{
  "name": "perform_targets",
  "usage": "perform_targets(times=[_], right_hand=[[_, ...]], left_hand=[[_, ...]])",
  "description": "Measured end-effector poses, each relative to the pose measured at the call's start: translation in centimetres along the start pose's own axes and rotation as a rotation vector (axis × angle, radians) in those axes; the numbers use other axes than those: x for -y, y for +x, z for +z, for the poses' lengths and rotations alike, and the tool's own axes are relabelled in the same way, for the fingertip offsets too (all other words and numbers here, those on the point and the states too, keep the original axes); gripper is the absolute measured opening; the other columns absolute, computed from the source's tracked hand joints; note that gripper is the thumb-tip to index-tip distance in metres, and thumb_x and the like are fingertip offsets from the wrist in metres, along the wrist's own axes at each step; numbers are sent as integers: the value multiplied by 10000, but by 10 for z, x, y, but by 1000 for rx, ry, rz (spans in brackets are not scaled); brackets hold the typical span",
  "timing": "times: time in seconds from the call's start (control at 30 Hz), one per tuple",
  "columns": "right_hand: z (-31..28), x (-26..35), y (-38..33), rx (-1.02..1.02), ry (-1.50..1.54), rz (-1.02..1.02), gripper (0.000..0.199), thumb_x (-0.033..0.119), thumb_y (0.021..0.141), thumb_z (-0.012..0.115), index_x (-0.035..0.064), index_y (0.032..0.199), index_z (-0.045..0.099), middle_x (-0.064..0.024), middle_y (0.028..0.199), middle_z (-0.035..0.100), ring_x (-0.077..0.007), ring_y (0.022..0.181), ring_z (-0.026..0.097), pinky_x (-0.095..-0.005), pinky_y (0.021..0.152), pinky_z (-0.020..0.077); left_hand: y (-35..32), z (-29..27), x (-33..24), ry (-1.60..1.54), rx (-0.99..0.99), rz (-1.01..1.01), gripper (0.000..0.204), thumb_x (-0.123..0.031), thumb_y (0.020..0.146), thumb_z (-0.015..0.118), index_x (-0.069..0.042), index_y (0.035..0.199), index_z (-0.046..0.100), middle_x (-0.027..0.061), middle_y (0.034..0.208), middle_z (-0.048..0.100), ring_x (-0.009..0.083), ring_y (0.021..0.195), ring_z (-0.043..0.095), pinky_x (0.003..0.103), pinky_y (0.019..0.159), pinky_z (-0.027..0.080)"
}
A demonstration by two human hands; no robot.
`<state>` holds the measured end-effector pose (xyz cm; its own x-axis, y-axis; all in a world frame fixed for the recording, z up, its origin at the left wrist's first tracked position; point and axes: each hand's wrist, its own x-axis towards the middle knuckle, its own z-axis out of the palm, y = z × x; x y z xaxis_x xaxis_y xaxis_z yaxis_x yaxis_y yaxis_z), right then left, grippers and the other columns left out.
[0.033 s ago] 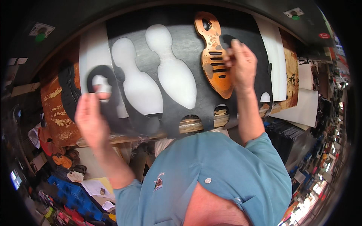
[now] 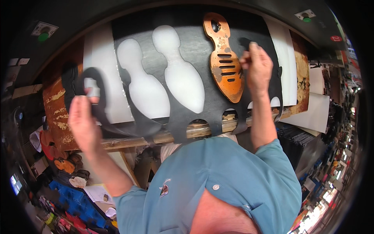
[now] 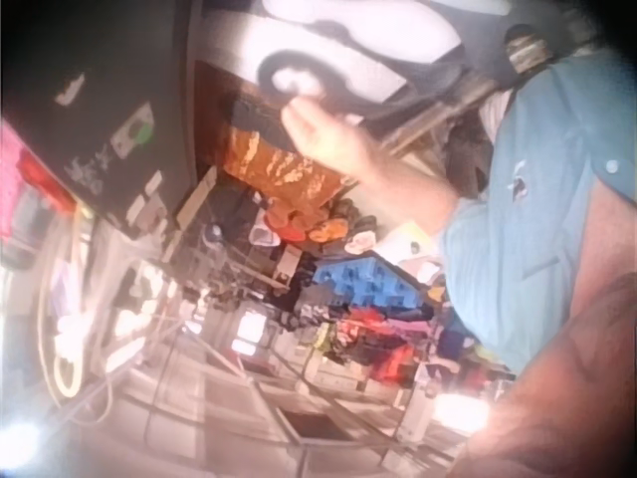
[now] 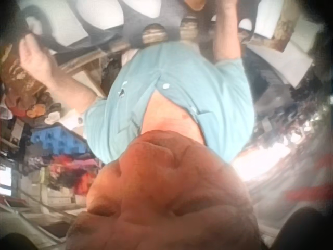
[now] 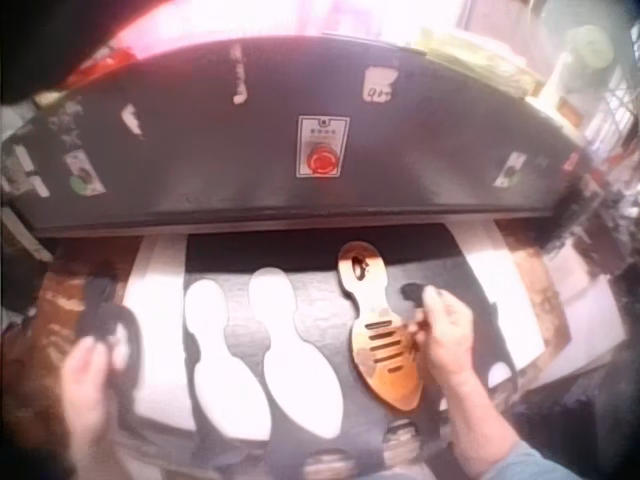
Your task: The person places a black sheet of material onto a heated press, positions a wooden template over it, and closes the press. They repeat this cycle multiple times, removing the pressed material and replacing it with a fresh sheet. The person handles the black material, the wooden template, and the press throughout the task.
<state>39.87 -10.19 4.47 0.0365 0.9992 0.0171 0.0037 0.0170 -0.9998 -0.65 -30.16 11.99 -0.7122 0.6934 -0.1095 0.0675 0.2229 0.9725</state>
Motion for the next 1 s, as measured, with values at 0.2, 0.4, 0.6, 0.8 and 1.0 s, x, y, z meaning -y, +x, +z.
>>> perform_targets(times=[0.2,0.4,0.6,0.8,1.0], right_hand=[[-144,-29,66,-233,-589,-21,443,423,1056,695,-6,952,727,-70,803,695,-152,701,654,-289,646,508],[-139,-9,61,-260,-1152,-142,785,468,1004,723,-71,1537,517,-288,1483,603,-332,1320,623,-435,1079,524],[-8,-15,-54,399,-1092,-476,974,369,735,905,-67,1511,508,-385,1600,383,-553,1423,450,-558,1194,419],[-19,-8,-48,370,-711,-317,887,242,708,877,-82,1476,576,-280,1567,470,-406,1395,519,-463,1189,432],[-93,34,-78,227,245,135,1162,462,670,826,-110,1595,415,-252,1493,587,-312,1339,628,-405,1194,451]], left_hand=[[222,-226,60,66,39,77,291,-199,1106,657,-20,1323,730,-11,997,760,45,875,688,205,768,548],[341,-259,142,1106,-199,140,600,-420,1055,663,40,1440,637,228,1306,722,330,1231,686,371,1040,524],[228,-59,107,805,-139,483,570,-394,1070,633,4,1478,626,230,1460,665,332,1363,637,395,1147,475],[37,162,68,499,383,733,445,-169,1043,677,0,1453,637,221,1535,600,380,1491,510,464,1230,415],[-10,225,54,449,540,733,441,-157,1026,697,30,1423,648,233,1536,591,417,1518,465,494,1226,417]])
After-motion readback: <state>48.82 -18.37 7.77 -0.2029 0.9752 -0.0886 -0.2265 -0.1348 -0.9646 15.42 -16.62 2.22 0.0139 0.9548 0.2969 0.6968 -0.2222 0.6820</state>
